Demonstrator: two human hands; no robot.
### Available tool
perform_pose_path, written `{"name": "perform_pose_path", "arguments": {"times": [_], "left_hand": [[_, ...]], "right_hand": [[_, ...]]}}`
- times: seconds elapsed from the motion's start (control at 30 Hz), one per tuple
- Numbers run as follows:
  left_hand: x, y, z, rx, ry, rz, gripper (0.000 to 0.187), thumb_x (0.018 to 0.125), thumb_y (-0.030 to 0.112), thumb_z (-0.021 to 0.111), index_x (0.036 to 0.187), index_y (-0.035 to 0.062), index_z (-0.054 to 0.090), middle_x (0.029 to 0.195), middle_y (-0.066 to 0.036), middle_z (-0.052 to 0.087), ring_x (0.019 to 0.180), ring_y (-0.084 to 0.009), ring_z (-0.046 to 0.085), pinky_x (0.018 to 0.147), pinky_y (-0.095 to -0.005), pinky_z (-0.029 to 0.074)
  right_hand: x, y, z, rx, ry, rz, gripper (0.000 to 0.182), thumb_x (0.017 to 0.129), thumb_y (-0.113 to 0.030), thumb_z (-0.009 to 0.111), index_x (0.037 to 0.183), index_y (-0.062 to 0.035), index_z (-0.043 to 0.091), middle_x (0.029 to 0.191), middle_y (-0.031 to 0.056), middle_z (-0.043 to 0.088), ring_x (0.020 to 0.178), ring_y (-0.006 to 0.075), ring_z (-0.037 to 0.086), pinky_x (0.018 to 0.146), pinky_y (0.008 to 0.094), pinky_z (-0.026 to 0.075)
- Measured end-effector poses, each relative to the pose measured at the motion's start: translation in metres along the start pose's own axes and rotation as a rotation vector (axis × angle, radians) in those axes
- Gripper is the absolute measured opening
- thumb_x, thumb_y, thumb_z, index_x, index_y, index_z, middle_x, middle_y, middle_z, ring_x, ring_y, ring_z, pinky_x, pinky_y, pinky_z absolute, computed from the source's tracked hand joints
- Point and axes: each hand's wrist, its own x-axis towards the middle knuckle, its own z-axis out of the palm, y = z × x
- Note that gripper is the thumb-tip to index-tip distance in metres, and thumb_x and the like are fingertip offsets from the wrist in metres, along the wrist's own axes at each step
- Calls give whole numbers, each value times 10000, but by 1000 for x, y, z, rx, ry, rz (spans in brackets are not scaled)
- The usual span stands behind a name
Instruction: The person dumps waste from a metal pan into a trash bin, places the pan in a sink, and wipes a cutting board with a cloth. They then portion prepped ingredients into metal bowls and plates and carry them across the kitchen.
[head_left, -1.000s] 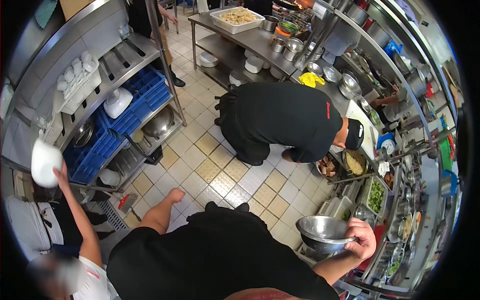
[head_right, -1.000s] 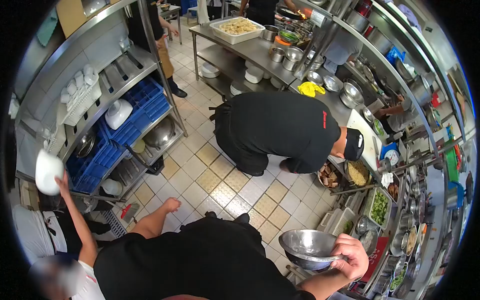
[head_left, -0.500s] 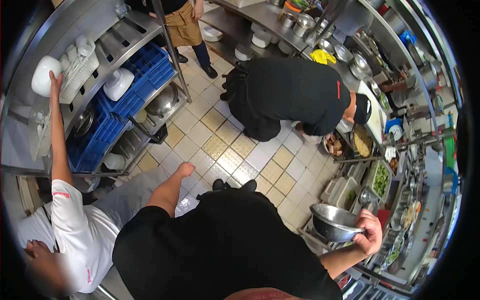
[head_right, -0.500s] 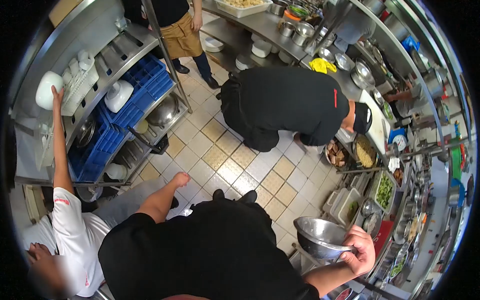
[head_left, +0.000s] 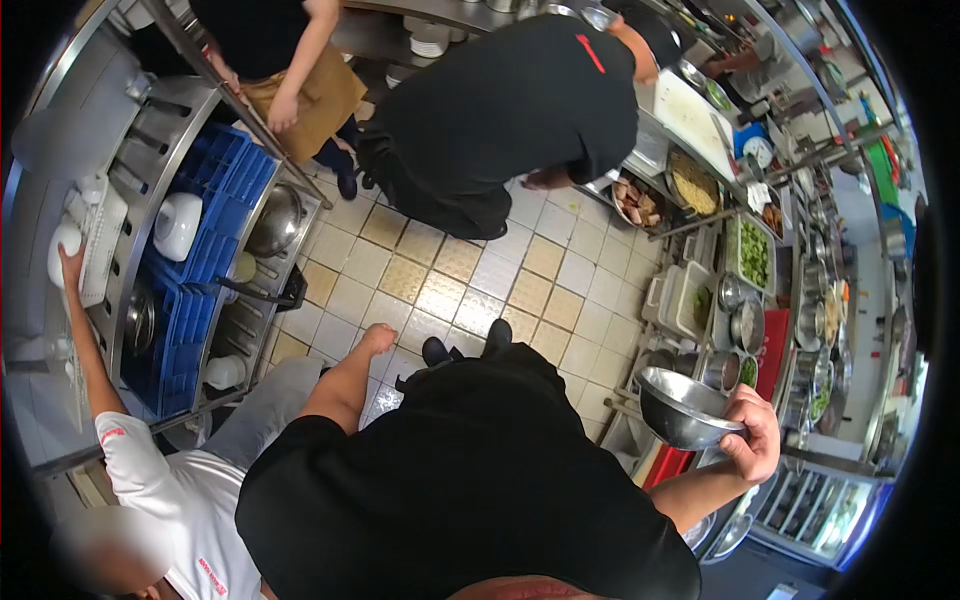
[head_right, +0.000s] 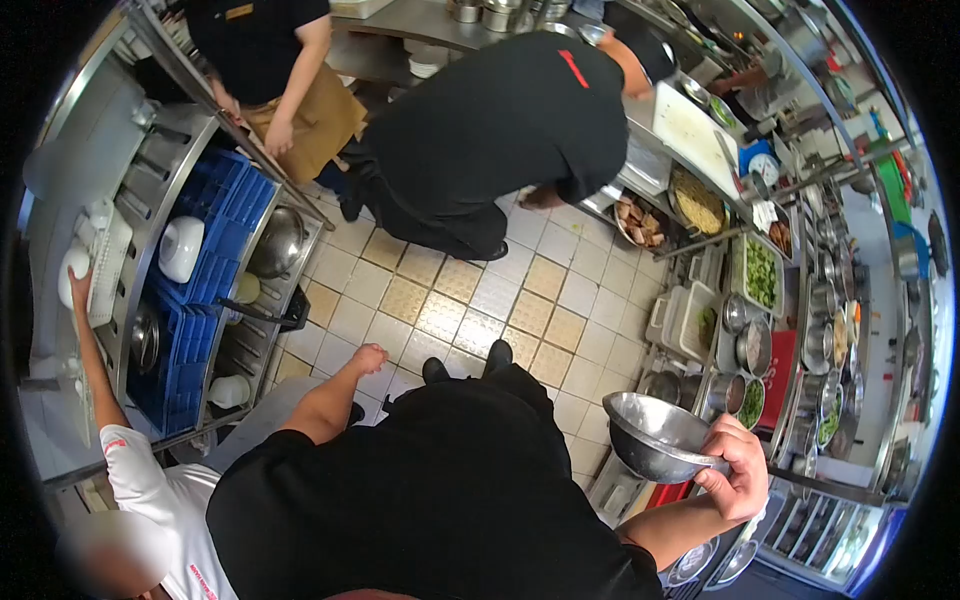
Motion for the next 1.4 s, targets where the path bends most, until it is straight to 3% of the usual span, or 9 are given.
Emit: {"name": "perform_pose_path", "arguments": {"times": [0.4, 0.5, 0.53, 0.7, 0.8, 0.97, 1.2, 1.3, 1.4], "left_hand": [[25, 89, 16, 74, 122, 32, 166, 803, 229, 568, 872, 82, 603, 727, -42, 601, 570, -178, 583, 445, -324, 441], [47, 112, 23, 615, -65, 210, 151, 804, 217, 569, 881, 90, 597, 729, -45, 600, 568, -177, 584, 434, -324, 436], [50, 128, 34, 223, -34, 65, 161, 789, 226, 564, 875, 93, 595, 736, -42, 603, 568, -176, 586, 438, -336, 435], [28, 253, 79, 147, 100, 189, 183, 778, 243, 553, 819, 70, 597, 705, -60, 597, 581, -178, 581, 476, -316, 441], [22, 323, 102, 39, 130, 294, 195, 808, 250, 577, 773, 59, 592, 690, -59, 596, 619, -160, 579, 529, -311, 467], [49, 365, 120, -48, 128, 391, 164, 828, 212, 601, 751, 67, 599, 692, -33, 588, 618, -139, 557, 616, -311, 488], [103, 359, 85, 458, 239, 366, 155, 769, 233, 600, 735, 82, 611, 681, -96, 609, 591, -160, 578, 559, -346, 480], [142, 356, 60, 1151, 79, 655, 246, 770, 236, 555, 909, 73, 677, 968, -169, 668, 922, -330, 637, 791, -414, 518], [146, 382, 45, 775, 71, 527, 228, 749, 167, 532, 910, 81, 669, 934, -164, 669, 922, -333, 639, 805, -419, 521]], "right_hand": [[-34, 101, -71, 15, 105, 15, 324, 721, -295, 693, 686, -23, 520, 635, 81, 500, 591, 242, 436, 573, 344, 310], [-46, 145, -105, 34, 140, 13, 327, 711, -286, 703, 704, -4, 538, 637, 84, 499, 604, 241, 435, 578, 339, 311], [-46, 157, -117, 30, 146, 21, 330, 711, -287, 705, 705, -1, 541, 636, 84, 497, 606, 240, 434, 579, 338, 311], [-41, 220, -177, 12, 181, 110, 353, 702, -314, 722, 707, -6, 551, 711, 81, 519, 670, 230, 455, 602, 327, 327], [-14, 249, -205, 20, 177, 176, 323, 681, -252, 741, 714, -3, 538, 752, 72, 509, 740, 225, 472, 656, 317, 349], [55, 300, -234, -160, 190, 217, 250, 622, -103, 725, 751, -2, 535, 765, 84, 494, 792, 259, 482, 707, 328, 369], [193, 370, -230, -455, 224, 168, 186, 661, -60, 728, 821, -22, 641, 800, 113, 559, 858, 313, 480, 787, 382, 398], [247, 391, -221, -502, 334, 142, 188, 657, -80, 732, 830, -42, 669, 812, 109, 601, 887, 317, 497, 823, 395, 407], [299, 406, -218, -597, 366, 144, 192, 655, -105, 733, 832, -54, 676, 839, 96, 605, 915, 309, 492, 827, 400, 410]]}}
